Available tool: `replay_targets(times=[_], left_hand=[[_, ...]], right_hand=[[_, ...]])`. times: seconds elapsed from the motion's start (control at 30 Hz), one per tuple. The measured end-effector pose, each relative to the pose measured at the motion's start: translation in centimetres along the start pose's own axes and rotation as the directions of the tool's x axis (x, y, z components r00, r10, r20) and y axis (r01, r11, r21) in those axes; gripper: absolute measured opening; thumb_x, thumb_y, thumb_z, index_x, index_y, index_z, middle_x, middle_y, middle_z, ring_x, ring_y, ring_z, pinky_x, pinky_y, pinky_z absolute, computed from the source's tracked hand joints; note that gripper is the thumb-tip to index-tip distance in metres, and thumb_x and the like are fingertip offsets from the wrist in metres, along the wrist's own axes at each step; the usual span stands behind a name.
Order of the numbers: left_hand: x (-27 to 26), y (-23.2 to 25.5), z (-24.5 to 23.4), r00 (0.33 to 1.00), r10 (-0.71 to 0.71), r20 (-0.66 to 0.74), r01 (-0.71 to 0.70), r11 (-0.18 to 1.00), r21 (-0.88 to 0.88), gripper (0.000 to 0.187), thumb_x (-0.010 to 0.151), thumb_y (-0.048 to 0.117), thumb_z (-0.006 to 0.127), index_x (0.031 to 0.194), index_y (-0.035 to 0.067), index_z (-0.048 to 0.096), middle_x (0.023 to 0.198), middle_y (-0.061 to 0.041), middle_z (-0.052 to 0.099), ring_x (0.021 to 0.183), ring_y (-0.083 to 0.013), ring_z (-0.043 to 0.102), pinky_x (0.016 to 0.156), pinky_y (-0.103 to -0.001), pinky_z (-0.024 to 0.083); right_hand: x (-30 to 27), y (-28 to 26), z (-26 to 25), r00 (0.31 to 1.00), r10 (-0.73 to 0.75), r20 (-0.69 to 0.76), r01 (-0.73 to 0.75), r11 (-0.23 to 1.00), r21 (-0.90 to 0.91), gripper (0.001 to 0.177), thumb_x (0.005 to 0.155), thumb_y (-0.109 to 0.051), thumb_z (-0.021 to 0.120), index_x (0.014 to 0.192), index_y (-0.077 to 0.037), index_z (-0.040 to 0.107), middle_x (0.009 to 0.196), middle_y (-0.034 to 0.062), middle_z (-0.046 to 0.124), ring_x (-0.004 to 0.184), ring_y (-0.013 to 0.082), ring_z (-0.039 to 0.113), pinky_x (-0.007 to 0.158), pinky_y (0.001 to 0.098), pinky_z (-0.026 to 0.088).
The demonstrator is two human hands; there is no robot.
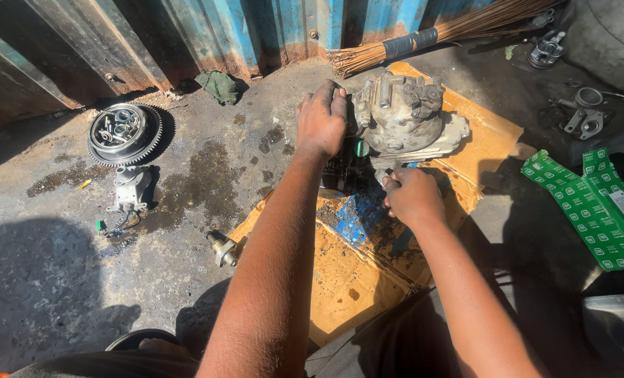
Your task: The person cleans an engine crankcase by hand using a metal scraper to remove old gasket residue and debris. They hold the part and scrape along its mating surfaces and internal cavities.
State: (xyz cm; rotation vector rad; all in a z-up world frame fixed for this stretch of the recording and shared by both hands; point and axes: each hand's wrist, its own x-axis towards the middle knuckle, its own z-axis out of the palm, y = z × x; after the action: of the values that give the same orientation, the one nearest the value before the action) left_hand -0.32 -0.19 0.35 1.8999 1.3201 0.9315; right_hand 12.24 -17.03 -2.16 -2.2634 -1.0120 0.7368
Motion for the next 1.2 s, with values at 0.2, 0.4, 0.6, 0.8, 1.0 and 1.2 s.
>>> replay_targets(times=[0.2, 0.4, 0.6, 0.8, 1.0, 1.2], left_hand=[[0.0, -0.4, 0.0, 0.996, 0.086, -0.007, -0.086, 0.996, 0.005, 0.045, 0.101, 0.040, 0.046, 0.131, 0.009, 0.058, 0.129, -0.019, 0.063, 0.127, -0.0388, 0.049, 0.113, -0.050, 0.029], [-1.8, -0.3, -0.4, 0.967, 0.209, -0.146, -0.207, 0.978, 0.024, 0.031, 0.101, 0.033, 0.054, 0.117, 0.008, 0.064, 0.114, -0.018, 0.068, 0.117, -0.0391, 0.057, 0.108, -0.048, 0.038], [-8.8, -0.7, -2.6, 0.819, 0.456, -0.348, -0.489, 0.872, -0.009, 0.020, 0.099, 0.018, 0.049, 0.105, 0.001, 0.057, 0.095, -0.016, 0.055, 0.095, -0.0346, 0.053, 0.104, -0.045, 0.035], [-9.6, 0.1, -4.6, 0.848, 0.244, -0.470, -0.395, 0.883, -0.254, 0.037, 0.105, 0.026, 0.036, 0.100, -0.002, 0.059, 0.095, -0.014, 0.055, 0.087, -0.0293, 0.056, 0.085, -0.038, 0.045], [-9.6, 3.3, -6.9, 0.671, 0.508, -0.540, -0.656, 0.747, -0.112, 0.044, 0.112, 0.033, 0.034, 0.103, -0.002, 0.060, 0.101, -0.016, 0.059, 0.094, -0.0298, 0.058, 0.090, -0.038, 0.045], [-11.0, 1.4, -7.4, 0.664, 0.642, -0.382, -0.676, 0.735, 0.061, 0.036, 0.110, 0.030, 0.036, 0.111, 0.000, 0.055, 0.110, -0.019, 0.055, 0.105, -0.0364, 0.053, 0.096, -0.046, 0.040]], right_hand=[[6.0, 8.7, -6.8, 0.981, 0.047, -0.190, -0.062, 0.995, -0.075, 0.037, 0.108, -0.031, 0.055, 0.104, -0.001, 0.076, 0.077, 0.0109, 0.076, 0.067, 0.0144, 0.069, 0.067, 0.0283, 0.051], [10.8, 11.6, -7.8, 0.956, 0.075, -0.285, 0.218, 0.474, 0.853, 0.031, 0.112, -0.037, 0.047, 0.127, -0.013, 0.061, 0.112, -0.0036, 0.077, 0.061, 0.0120, 0.053, 0.051, 0.0290, 0.041], [10.1, 6.1, -3.9, 0.999, 0.036, -0.026, 0.019, 0.165, 0.986, 0.031, 0.106, -0.040, 0.044, 0.103, -0.013, 0.060, 0.101, 0.0046, 0.071, 0.088, 0.0145, 0.071, 0.073, 0.0290, 0.063], [6.4, 1.5, -5.8, 0.946, -0.221, -0.237, 0.271, 0.137, 0.953, 0.025, 0.108, -0.038, 0.054, 0.104, -0.014, 0.059, 0.103, 0.0065, 0.069, 0.096, 0.0174, 0.067, 0.083, 0.0339, 0.059], [4.3, 1.0, -10.0, 0.834, -0.381, -0.399, 0.382, -0.123, 0.916, 0.032, 0.117, -0.036, 0.056, 0.107, -0.006, 0.058, 0.100, 0.0115, 0.061, 0.087, 0.0202, 0.057, 0.083, 0.0332, 0.050], [5.4, 2.1, -7.5, 0.856, -0.349, -0.382, 0.355, -0.141, 0.924, 0.027, 0.110, -0.027, 0.056, 0.093, -0.007, 0.050, 0.086, 0.0092, 0.052, 0.084, 0.0210, 0.053, 0.087, 0.0342, 0.046]])
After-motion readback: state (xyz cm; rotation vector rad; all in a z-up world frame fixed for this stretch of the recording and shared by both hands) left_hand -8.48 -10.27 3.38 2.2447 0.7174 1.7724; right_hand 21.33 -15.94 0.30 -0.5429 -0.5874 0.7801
